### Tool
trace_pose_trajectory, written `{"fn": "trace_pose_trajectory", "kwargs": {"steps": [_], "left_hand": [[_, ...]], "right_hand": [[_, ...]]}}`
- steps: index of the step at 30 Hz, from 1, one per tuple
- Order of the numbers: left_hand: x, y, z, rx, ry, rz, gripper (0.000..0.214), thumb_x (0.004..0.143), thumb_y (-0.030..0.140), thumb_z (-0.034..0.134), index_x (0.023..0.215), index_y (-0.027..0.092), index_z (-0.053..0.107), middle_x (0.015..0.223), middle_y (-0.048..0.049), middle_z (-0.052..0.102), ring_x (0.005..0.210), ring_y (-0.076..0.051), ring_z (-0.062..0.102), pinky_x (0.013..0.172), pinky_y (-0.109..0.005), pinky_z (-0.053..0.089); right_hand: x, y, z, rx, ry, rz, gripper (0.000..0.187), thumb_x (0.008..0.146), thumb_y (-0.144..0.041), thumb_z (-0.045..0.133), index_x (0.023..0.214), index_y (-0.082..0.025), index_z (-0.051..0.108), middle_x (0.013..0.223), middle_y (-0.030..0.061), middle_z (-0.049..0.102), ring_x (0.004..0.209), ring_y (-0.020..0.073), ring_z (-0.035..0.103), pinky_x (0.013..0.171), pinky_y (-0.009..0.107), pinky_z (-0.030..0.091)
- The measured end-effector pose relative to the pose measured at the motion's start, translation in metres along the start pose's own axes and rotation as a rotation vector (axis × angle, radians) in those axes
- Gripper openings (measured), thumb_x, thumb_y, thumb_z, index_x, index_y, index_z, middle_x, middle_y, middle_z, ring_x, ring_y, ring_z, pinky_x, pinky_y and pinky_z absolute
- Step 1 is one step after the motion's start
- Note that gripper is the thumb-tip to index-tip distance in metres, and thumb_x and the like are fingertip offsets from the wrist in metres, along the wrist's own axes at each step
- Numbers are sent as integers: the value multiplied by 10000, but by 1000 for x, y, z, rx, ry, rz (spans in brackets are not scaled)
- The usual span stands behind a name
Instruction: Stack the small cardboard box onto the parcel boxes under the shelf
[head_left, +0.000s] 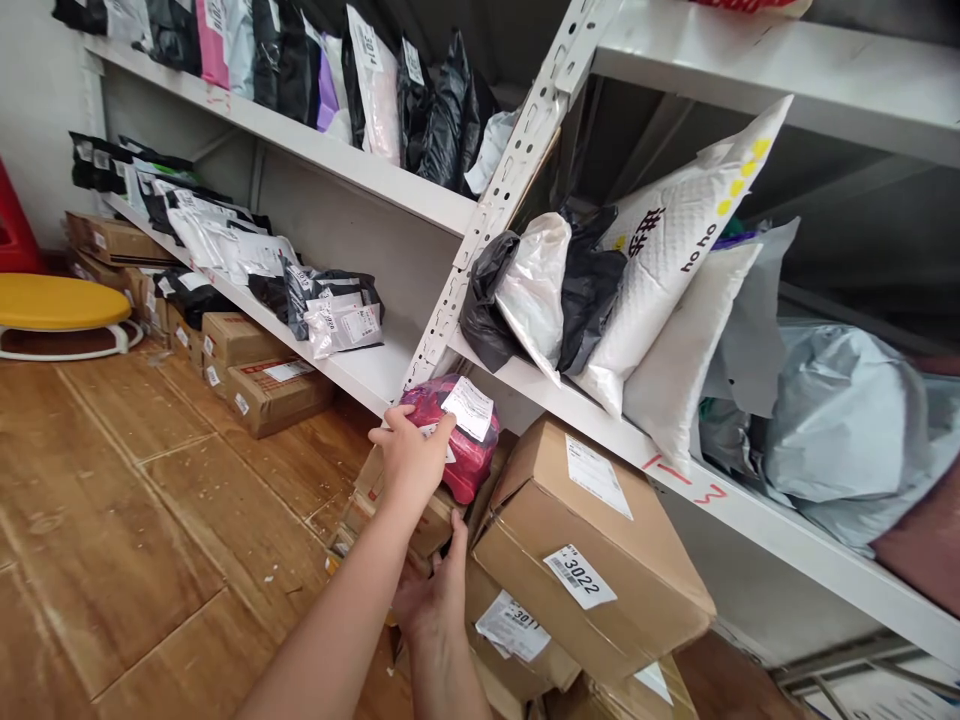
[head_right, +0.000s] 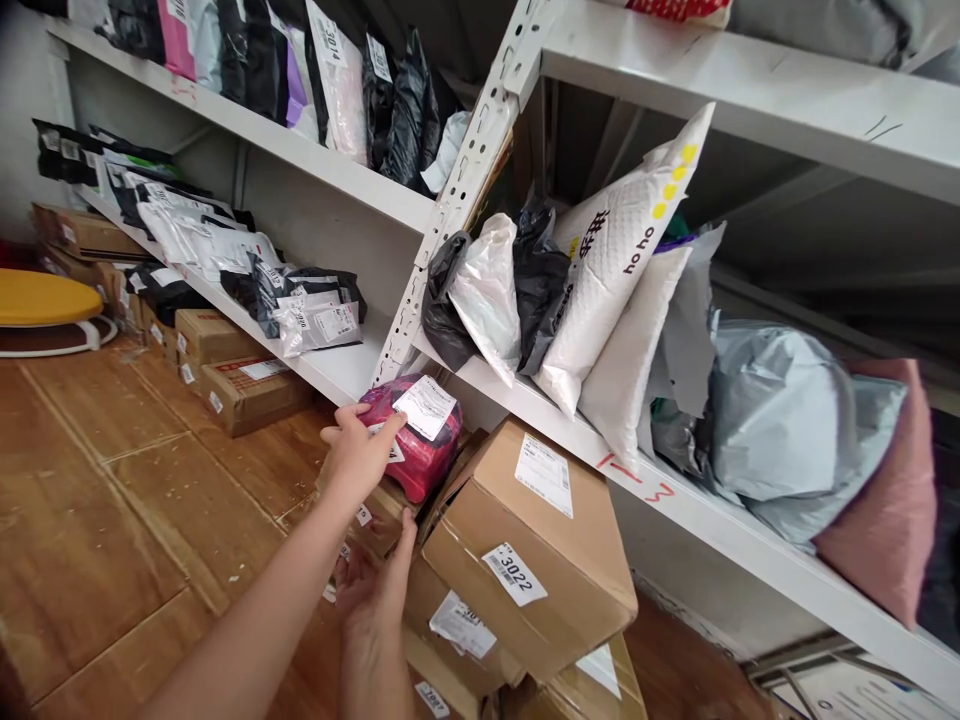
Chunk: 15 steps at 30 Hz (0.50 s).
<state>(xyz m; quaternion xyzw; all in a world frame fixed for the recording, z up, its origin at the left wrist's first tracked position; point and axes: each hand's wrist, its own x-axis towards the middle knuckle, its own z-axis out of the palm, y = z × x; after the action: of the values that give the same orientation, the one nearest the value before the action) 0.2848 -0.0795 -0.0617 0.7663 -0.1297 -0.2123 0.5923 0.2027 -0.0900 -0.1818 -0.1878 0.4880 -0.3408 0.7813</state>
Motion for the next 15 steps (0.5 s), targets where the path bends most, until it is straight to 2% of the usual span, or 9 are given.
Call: {"fn": "trace_pose_trajectory", "kwargs": {"steps": [2, 7, 9, 12, 15], "left_hand": [[-2, 0, -3, 6, -34, -6, 552, 789, 576, 613, 1191, 257, 412, 1144, -114, 403, 868, -286, 621, 909, -451, 439], [11, 0, 3, -18, -134, 183, 409, 809, 502, 606, 1112, 296, 423, 1128, -78, 371, 841, -238, 611, 907, -390, 438], [23, -3, 4, 13, -194, 198, 421, 825, 527, 566, 1136, 288, 411, 1145, -97, 392, 869, -254, 615, 911, -393, 438], [40, -10, 1, 209, -201, 226, 531, 871, 625, 416, 1226, 231, 384, 1142, -170, 493, 969, -340, 614, 891, -443, 445], [51, -19, -4, 439, -137, 351, 681, 874, 697, 318, 1273, 154, 411, 1099, -228, 589, 1088, -426, 560, 926, -520, 424]], "right_hand": [[-2, -1, 2, 116, 66, 95, 533, 650, -696, 676, 872, -230, 548, 818, 45, 625, 785, 188, 636, 652, 294, 539], [-7, -4, 1, 82, 37, 65, 572, 669, -709, 639, 1024, -273, 533, 892, 33, 646, 829, 215, 659, 679, 342, 552], [-9, -7, 0, 91, 33, 88, 586, 679, -713, 629, 1060, -284, 509, 946, 45, 647, 852, 215, 661, 674, 336, 549], [-14, -11, -1, 103, 78, 148, 588, 694, -696, 666, 1050, -254, 509, 1007, 92, 603, 896, 216, 648, 642, 294, 542], [-19, -16, 2, 63, 99, 160, 558, 753, -668, 669, 1040, -219, 505, 1008, 106, 583, 853, 196, 627, 608, 264, 542]]}}
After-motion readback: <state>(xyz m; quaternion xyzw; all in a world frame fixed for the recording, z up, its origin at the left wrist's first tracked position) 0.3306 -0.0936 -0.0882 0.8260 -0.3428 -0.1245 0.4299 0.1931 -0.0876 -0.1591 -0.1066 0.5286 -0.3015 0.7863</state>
